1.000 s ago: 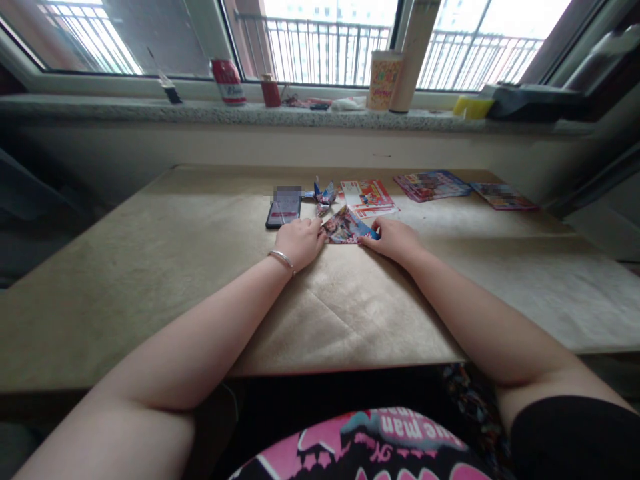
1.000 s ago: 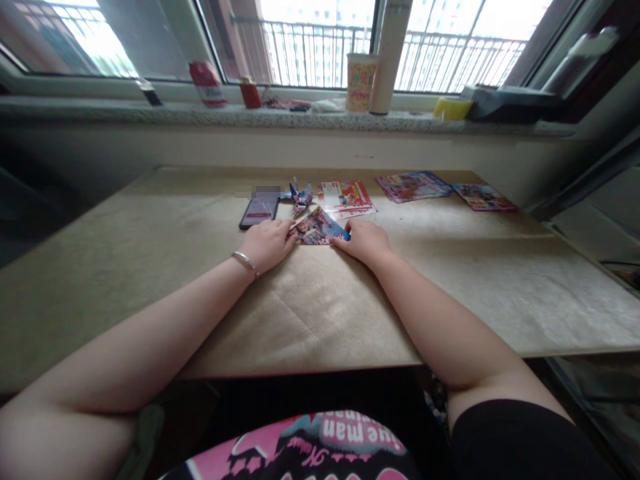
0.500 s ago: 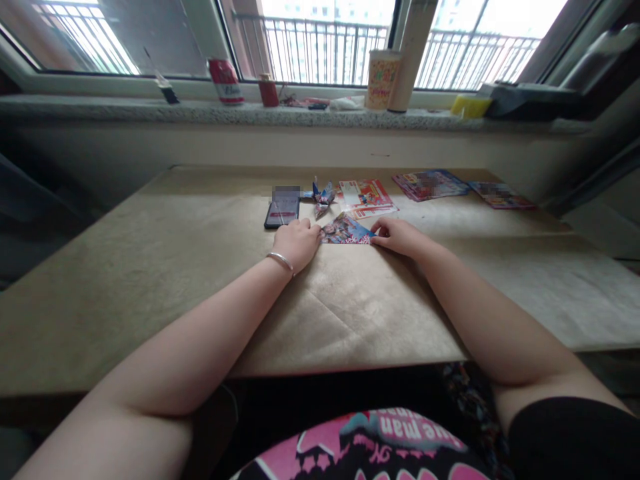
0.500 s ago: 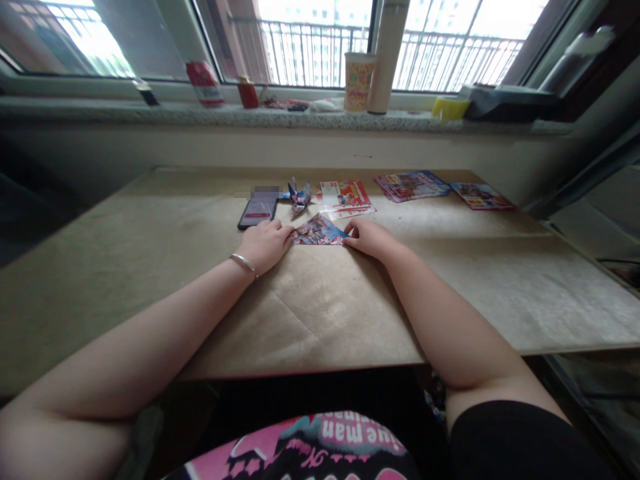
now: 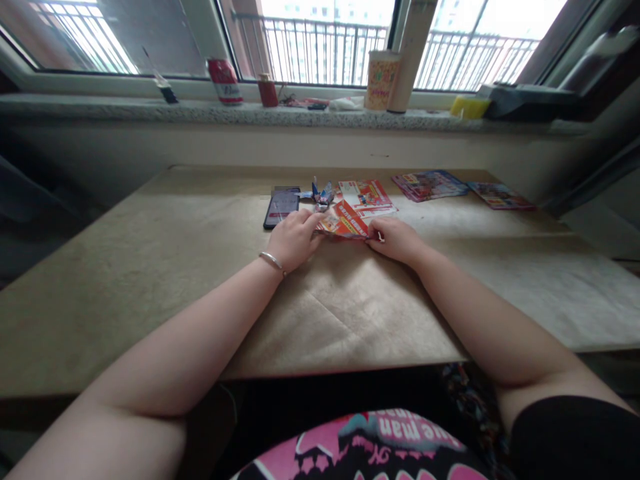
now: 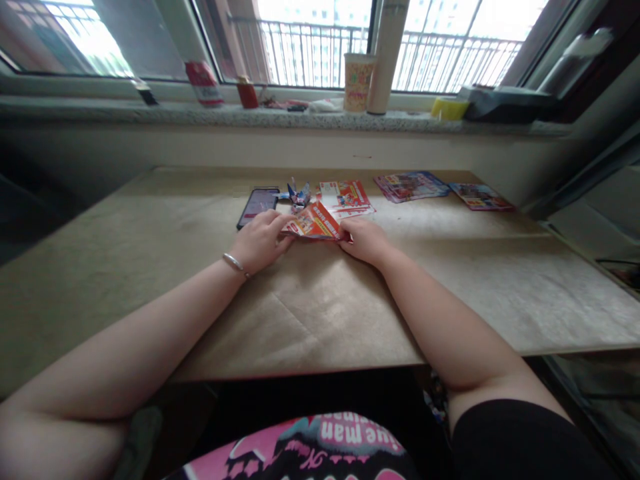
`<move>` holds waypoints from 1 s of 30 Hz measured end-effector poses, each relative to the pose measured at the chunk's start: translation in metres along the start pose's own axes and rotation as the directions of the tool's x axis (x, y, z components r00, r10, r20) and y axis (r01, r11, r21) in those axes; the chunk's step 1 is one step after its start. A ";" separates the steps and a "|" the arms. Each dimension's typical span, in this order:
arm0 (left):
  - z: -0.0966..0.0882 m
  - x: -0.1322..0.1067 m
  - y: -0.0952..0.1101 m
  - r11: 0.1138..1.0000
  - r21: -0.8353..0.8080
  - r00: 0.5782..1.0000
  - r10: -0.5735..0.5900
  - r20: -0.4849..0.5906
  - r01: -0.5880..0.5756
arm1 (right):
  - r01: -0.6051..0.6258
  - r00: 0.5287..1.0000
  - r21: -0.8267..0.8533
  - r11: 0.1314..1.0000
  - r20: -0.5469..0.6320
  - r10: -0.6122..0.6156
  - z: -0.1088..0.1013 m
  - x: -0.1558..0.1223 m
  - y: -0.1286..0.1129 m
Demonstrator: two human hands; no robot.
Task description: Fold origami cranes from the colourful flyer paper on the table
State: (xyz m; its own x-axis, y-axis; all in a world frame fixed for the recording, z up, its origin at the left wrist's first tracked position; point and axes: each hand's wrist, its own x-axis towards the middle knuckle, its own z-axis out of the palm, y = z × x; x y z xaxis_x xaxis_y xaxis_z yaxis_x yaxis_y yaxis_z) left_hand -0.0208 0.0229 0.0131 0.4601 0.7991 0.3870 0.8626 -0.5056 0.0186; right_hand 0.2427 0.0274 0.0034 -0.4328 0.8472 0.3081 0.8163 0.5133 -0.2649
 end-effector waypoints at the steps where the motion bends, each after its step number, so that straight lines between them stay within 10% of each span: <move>1: 0.001 0.000 -0.001 0.999 -0.016 0.999 0.039 -0.007 -0.039 | 0.028 1.000 0.000 1.000 -0.002 -0.028 0.000 0.000 -0.002; 14: 0.003 0.000 -0.004 0.847 -0.213 0.848 0.517 0.120 -0.486 | 0.125 0.985 0.054 0.991 0.114 -0.131 -0.002 -0.002 -0.002; 30: 0.002 0.000 0.000 0.886 -0.372 0.928 0.347 0.137 -0.276 | 0.105 0.985 0.011 0.994 0.134 -0.106 -0.005 -0.002 -0.006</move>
State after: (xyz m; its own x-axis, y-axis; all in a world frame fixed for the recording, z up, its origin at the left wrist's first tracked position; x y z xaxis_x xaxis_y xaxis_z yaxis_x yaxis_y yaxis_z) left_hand -0.0205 0.0239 0.0111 0.7550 0.6106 0.2391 0.5589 -0.7899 0.2524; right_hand 0.2405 0.0218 0.0086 -0.5641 0.7989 0.2089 0.7621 0.6010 -0.2409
